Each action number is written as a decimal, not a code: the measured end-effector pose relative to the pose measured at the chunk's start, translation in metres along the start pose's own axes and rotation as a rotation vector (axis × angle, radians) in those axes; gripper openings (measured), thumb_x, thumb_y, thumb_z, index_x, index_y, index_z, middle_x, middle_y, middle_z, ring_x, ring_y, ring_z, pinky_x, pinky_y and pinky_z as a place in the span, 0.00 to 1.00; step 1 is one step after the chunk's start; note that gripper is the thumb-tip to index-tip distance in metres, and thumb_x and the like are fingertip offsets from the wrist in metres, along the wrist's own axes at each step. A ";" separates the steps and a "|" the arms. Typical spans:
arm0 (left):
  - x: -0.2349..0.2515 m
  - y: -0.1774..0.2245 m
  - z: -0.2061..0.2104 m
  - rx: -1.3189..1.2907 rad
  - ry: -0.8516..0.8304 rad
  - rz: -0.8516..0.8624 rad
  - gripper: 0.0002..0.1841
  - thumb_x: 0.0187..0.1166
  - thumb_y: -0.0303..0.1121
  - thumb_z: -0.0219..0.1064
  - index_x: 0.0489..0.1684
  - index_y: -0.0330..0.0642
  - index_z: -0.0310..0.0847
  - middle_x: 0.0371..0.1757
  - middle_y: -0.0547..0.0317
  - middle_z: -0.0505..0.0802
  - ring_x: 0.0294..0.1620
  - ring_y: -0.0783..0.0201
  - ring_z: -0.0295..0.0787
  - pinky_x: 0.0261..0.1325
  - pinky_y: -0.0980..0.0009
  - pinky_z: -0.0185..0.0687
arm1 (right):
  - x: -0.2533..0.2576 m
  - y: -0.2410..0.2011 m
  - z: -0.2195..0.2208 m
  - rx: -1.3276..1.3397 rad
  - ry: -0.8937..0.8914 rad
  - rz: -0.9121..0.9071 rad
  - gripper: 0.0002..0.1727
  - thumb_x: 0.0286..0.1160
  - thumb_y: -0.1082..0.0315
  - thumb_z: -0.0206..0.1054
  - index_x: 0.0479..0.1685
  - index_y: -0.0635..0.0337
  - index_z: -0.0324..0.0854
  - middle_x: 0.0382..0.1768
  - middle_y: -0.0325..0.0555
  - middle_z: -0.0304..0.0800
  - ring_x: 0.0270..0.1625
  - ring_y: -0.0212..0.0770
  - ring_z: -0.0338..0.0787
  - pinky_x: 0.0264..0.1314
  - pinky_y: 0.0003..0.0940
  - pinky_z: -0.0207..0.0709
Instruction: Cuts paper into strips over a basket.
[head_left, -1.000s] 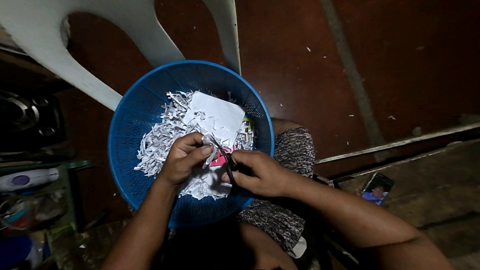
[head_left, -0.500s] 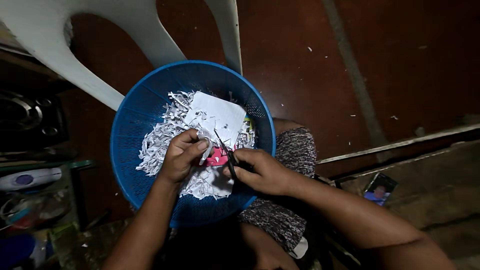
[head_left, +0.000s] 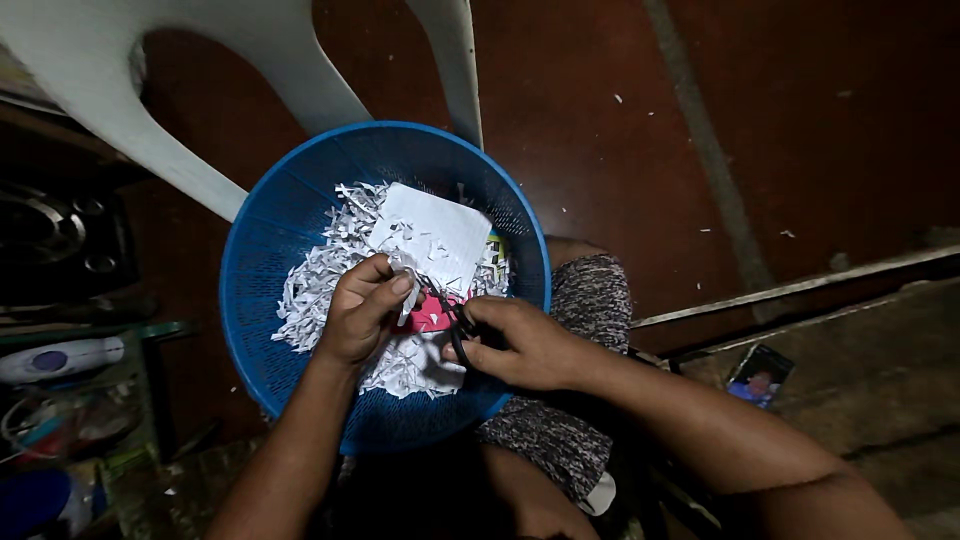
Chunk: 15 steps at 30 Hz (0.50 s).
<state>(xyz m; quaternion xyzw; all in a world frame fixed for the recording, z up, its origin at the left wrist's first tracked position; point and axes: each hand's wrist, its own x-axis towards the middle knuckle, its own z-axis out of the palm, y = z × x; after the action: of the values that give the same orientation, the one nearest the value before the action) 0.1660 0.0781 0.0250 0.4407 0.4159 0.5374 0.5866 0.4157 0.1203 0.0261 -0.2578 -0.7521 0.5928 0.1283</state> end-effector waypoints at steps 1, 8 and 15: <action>0.000 0.000 0.000 0.009 -0.004 -0.003 0.08 0.83 0.41 0.69 0.47 0.49 0.85 0.38 0.64 0.92 0.36 0.70 0.90 0.42 0.72 0.90 | 0.000 0.000 0.000 -0.004 -0.001 0.002 0.26 0.85 0.39 0.60 0.42 0.56 0.82 0.34 0.38 0.83 0.37 0.32 0.84 0.42 0.34 0.81; 0.000 -0.002 0.000 0.043 -0.038 -0.025 0.10 0.81 0.43 0.71 0.46 0.49 0.86 0.37 0.63 0.92 0.34 0.70 0.90 0.39 0.72 0.89 | 0.000 0.000 0.000 -0.020 0.002 0.010 0.27 0.85 0.38 0.59 0.42 0.55 0.83 0.34 0.38 0.83 0.36 0.32 0.84 0.41 0.35 0.81; -0.001 -0.001 0.001 0.065 -0.032 -0.039 0.10 0.82 0.43 0.70 0.48 0.49 0.86 0.37 0.63 0.93 0.34 0.70 0.90 0.39 0.72 0.90 | 0.001 0.001 -0.001 -0.043 0.007 -0.017 0.27 0.87 0.40 0.58 0.41 0.56 0.82 0.34 0.40 0.82 0.37 0.35 0.83 0.42 0.38 0.80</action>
<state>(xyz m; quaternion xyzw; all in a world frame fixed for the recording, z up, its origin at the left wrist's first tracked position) 0.1671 0.0770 0.0247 0.4599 0.4323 0.5049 0.5888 0.4158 0.1213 0.0253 -0.2561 -0.7663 0.5745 0.1306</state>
